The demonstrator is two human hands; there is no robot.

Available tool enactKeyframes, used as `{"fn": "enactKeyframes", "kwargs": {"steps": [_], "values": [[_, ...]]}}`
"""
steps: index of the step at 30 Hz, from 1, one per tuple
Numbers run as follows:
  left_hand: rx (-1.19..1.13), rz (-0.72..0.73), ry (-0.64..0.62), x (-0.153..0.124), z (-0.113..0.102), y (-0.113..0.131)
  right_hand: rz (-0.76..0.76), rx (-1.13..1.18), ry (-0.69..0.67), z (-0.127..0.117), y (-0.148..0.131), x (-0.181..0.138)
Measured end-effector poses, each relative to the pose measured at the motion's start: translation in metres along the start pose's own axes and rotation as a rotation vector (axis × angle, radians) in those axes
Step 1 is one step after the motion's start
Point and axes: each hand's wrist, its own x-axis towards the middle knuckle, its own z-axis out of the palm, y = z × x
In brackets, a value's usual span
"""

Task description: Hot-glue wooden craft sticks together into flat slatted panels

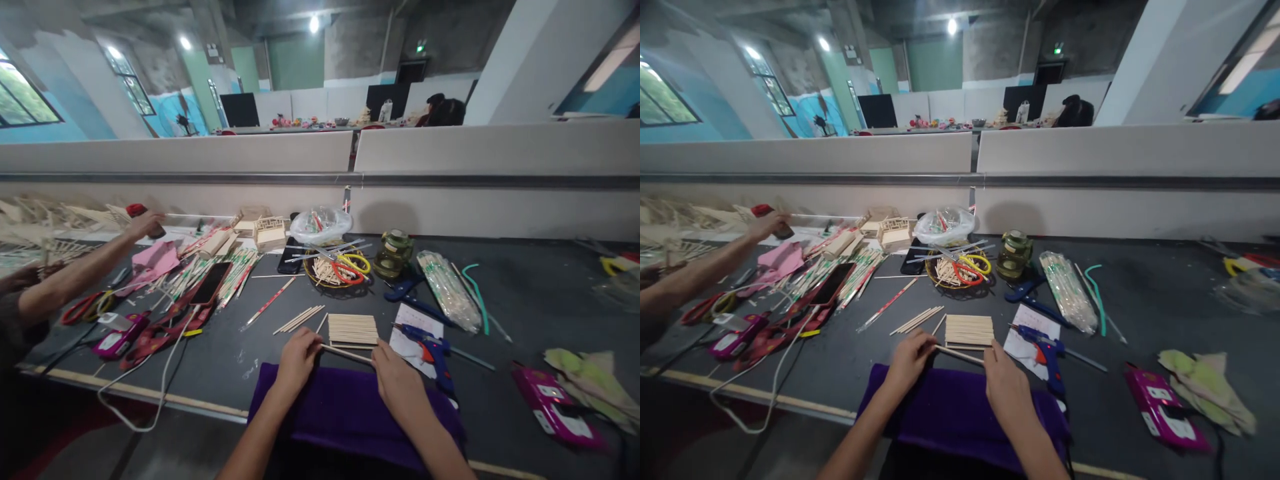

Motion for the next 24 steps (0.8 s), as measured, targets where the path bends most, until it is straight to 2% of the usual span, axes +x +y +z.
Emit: {"fn": "enactKeyframes", "kwargs": {"steps": [5, 11, 15, 19, 24], "values": [[0.241, 0.044, -0.053, -0.001, -0.010, -0.011, -0.003, 0.048, -0.039, 0.010, -0.001, -0.002], [0.433, -0.029, -0.045, 0.003, -0.035, -0.022, -0.037, 0.086, -0.088, 0.008, -0.009, 0.003], [0.242, -0.049, -0.007, 0.001, -0.034, -0.017, -0.030, 0.112, -0.031, -0.002, -0.002, 0.007], [-0.062, -0.116, 0.015, -0.003, -0.009, -0.009, 0.079, 0.110, -0.010, -0.007, 0.010, 0.012], [-0.112, -0.150, 0.062, 0.000, 0.010, -0.007, 0.104, 0.151, -0.086, -0.001, 0.004, 0.019]]}}
